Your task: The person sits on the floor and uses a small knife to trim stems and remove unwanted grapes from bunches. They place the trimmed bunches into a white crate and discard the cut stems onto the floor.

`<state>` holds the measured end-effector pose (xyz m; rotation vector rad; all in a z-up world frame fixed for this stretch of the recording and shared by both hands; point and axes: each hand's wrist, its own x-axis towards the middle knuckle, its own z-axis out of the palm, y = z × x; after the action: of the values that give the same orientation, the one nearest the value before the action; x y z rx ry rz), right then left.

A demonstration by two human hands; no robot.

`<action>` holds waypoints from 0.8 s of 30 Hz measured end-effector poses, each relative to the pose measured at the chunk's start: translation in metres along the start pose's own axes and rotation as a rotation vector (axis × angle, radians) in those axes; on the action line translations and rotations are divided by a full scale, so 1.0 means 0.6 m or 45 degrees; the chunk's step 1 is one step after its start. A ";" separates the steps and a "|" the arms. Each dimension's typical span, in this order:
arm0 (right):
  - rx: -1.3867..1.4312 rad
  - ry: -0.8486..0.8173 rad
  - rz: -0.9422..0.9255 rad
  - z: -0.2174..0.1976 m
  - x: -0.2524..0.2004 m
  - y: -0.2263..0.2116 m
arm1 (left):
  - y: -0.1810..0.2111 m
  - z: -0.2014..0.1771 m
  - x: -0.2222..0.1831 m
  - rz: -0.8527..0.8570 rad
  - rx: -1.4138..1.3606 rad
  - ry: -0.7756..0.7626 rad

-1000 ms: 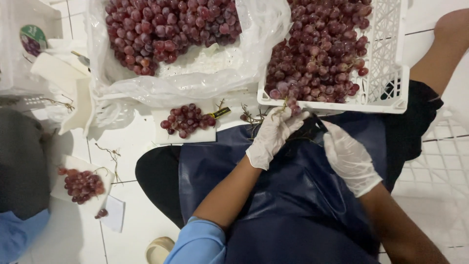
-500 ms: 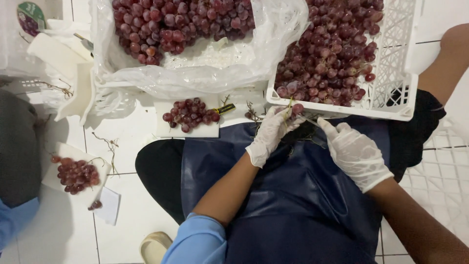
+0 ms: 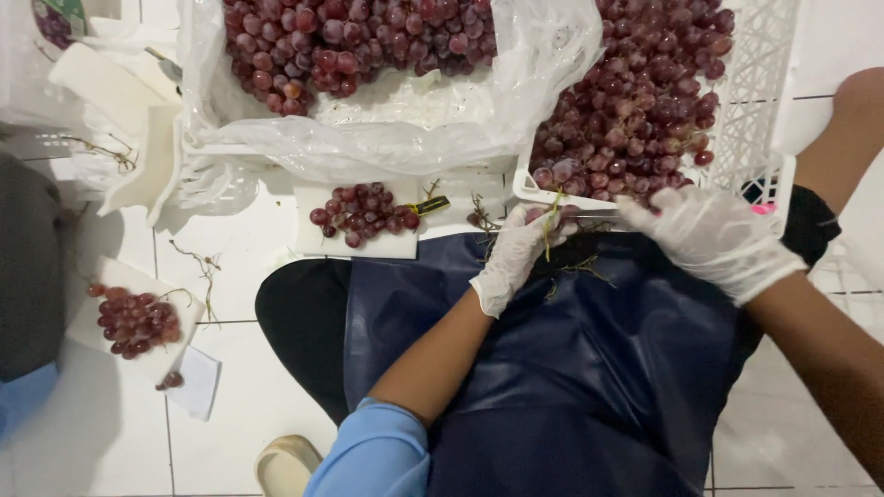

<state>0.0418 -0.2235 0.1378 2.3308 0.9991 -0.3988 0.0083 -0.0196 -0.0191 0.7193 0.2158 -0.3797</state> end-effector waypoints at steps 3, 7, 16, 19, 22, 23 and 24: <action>-0.113 0.515 0.056 0.038 0.026 -0.017 | -0.008 -0.009 -0.002 0.030 -0.102 -0.026; 0.010 0.521 -0.003 0.046 0.073 -0.037 | -0.013 0.000 0.006 0.093 -0.254 -0.045; 0.128 0.751 0.123 0.105 0.094 -0.056 | -0.053 -0.002 0.026 0.047 -0.692 0.179; 0.189 0.846 0.069 0.120 0.109 -0.044 | -0.036 -0.002 0.022 0.066 -0.731 0.167; 0.083 0.620 0.054 0.099 0.091 -0.021 | 0.026 0.016 -0.015 -0.136 -0.643 0.032; 0.125 0.613 0.049 0.104 0.093 -0.022 | 0.026 0.017 -0.026 -0.155 -0.608 0.121; 0.169 0.600 0.053 0.111 0.089 -0.024 | 0.023 0.020 -0.036 -0.183 -0.570 0.205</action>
<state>0.0643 -0.2256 0.0543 2.6264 1.1609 0.1160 -0.0049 -0.0125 0.0051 0.2925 0.4891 -0.3926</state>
